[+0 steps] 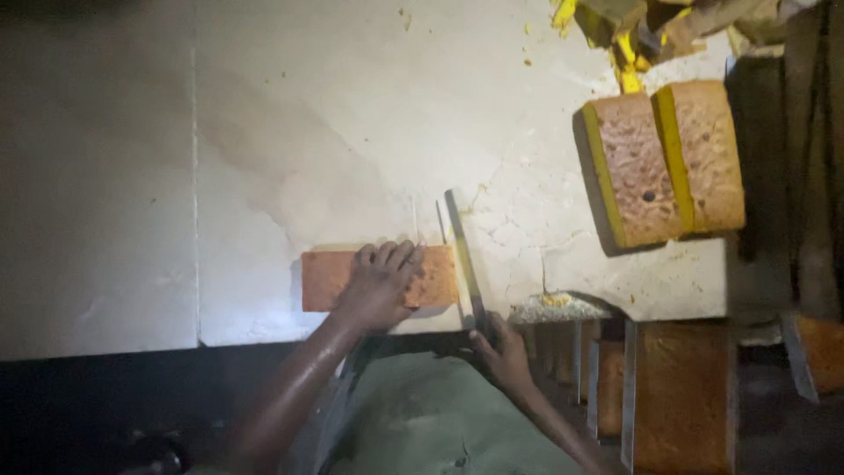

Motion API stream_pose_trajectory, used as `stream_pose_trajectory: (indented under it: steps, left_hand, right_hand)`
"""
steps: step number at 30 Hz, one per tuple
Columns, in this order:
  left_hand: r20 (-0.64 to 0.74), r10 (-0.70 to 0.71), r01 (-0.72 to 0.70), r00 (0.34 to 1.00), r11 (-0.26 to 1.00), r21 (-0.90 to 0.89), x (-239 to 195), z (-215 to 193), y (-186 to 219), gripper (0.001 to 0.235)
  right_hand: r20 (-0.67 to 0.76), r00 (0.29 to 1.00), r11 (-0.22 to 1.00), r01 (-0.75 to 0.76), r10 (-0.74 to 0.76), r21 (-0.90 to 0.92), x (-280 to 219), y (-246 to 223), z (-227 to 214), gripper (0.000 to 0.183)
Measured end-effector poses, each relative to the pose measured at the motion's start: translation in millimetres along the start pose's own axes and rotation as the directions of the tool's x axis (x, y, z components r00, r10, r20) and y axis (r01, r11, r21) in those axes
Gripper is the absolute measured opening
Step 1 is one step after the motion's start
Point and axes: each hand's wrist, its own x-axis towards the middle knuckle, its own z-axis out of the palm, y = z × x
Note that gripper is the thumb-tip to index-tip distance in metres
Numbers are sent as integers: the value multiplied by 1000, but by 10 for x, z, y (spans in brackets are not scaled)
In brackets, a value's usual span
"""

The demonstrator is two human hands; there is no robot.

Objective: The person removes a yellow wrapper from a rectangular food block, places it on a table, and uses a knife to slice it into smaller pieces. The person uses their bare feet to hold the block steady while cutting.

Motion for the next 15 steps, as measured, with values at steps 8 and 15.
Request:
stream_pose_trajectory:
  steps: [8,15]
  left_hand:
    - [-131,12,-14,991,1000,-14,69,149,111,99]
    - [-241,-93,91,966,996,-17,106,294,268,62]
  right_hand:
    - [118,993,872,33,29,-488,-487,-7,260,58]
    - [120,989,697,26,88,-717,256,-533,327,59]
